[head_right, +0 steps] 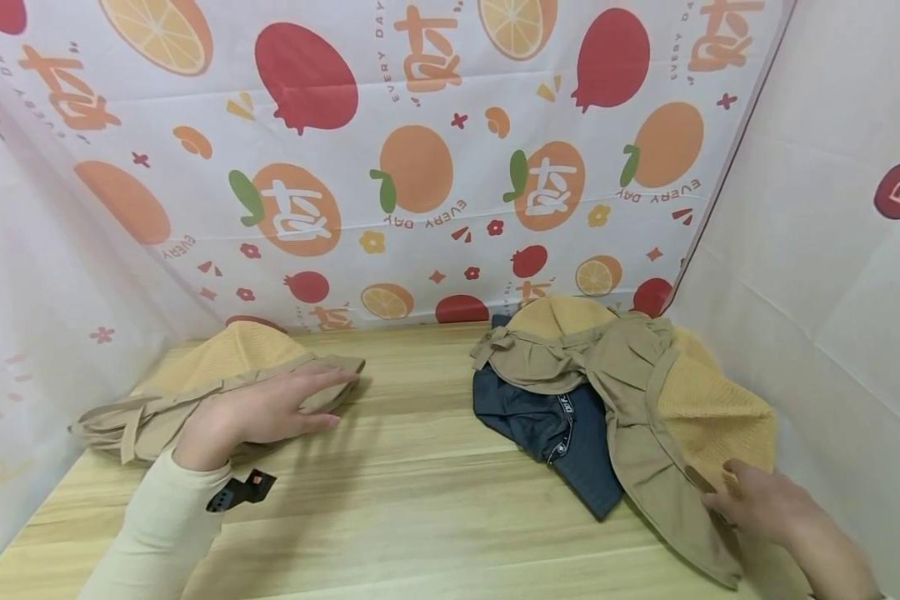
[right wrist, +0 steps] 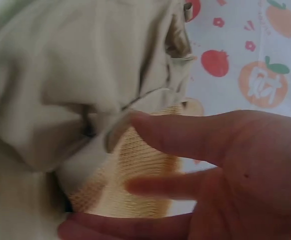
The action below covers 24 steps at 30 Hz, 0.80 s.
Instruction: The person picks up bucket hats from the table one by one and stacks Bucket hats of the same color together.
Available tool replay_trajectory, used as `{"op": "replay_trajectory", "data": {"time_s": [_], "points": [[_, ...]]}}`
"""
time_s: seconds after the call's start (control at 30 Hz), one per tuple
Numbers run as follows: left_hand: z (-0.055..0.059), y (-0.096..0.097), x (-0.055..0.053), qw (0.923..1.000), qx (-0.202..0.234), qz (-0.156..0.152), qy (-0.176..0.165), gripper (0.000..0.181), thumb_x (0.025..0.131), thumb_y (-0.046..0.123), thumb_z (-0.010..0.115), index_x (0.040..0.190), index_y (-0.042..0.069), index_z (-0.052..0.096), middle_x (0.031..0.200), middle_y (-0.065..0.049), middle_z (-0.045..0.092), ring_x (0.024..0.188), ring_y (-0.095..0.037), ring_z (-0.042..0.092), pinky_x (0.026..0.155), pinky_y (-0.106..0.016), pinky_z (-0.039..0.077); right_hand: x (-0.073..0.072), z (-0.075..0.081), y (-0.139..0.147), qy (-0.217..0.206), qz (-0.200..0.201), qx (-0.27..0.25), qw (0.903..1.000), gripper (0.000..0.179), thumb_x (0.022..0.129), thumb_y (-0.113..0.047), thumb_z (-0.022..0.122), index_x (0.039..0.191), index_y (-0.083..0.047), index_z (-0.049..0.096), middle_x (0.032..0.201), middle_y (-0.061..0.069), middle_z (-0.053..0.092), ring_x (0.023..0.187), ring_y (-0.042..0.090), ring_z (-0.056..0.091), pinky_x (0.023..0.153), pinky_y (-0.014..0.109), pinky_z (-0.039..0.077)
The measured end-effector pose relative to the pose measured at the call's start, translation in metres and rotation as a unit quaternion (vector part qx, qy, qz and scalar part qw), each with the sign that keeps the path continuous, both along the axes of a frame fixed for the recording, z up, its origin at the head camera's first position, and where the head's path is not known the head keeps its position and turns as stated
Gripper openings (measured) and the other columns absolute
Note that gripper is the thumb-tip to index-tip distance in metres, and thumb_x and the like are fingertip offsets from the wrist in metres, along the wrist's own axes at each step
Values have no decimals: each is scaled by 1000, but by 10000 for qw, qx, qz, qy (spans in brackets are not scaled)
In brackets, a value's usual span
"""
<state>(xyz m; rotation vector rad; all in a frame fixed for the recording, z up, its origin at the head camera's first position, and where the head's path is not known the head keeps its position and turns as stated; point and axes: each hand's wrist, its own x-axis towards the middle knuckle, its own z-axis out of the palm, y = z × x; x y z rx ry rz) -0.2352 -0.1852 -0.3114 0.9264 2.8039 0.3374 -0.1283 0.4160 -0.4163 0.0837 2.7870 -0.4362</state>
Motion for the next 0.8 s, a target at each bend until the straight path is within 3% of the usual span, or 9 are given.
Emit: {"op": "replay_trajectory", "data": {"time_s": [0.07,0.13,0.33,0.47,0.57,0.7,0.8], "points": [[0,-1,0,10000,20,25,-36,58,99,30,70,149,8,52,156,-20,49,146,-42,44,117,-59,39,-2,-2,1,-123,-209,-270,9993,87,103,-45,59,147,21,23,130,54,45,77,30,67,55,37,57],[1,-3,0,10000,62,7,-45,59,98,30,71,149,7,53,155,-21,49,145,-43,44,116,-60,40,-4,-3,3,-175,-356,-435,9983,94,103,-46,59,148,22,12,131,56,40,85,34,69,59,38,60],[4,-5,0,9998,152,16,-126,61,98,30,71,150,4,51,154,-23,50,144,-43,46,116,-60,40,-7,-8,10,-112,-644,-516,9965,103,100,-44,64,146,23,0,109,53,50,81,33,66,62,43,60],[5,-7,-1,9998,144,1,-127,64,98,30,71,152,4,49,154,-23,50,143,-44,46,115,-60,40,-9,-11,14,562,-634,-267,9960,113,91,-33,76,143,26,-6,104,55,51,85,57,64,72,58,56],[6,-10,-1,9999,113,51,-93,65,98,31,71,153,6,48,155,-21,50,144,-44,45,116,-61,39,-10,-6,15,1415,-781,-221,9866,117,83,-15,80,143,26,-11,108,61,44,88,69,57,71,65,52],[8,-12,0,9999,54,134,-13,65,98,32,71,155,11,47,155,-17,51,144,-42,45,116,-61,39,-9,6,12,2399,-906,-331,9660,113,78,0,80,143,26,-8,83,37,57,61,40,60,55,45,50],[8,-12,0,9999,36,143,0,65,97,33,71,155,14,48,155,-16,51,144,-41,46,115,-61,40,-8,14,9,2668,-1055,-328,9574,113,79,1,80,145,27,-8,72,10,58,57,12,51,53,30,40]]}}
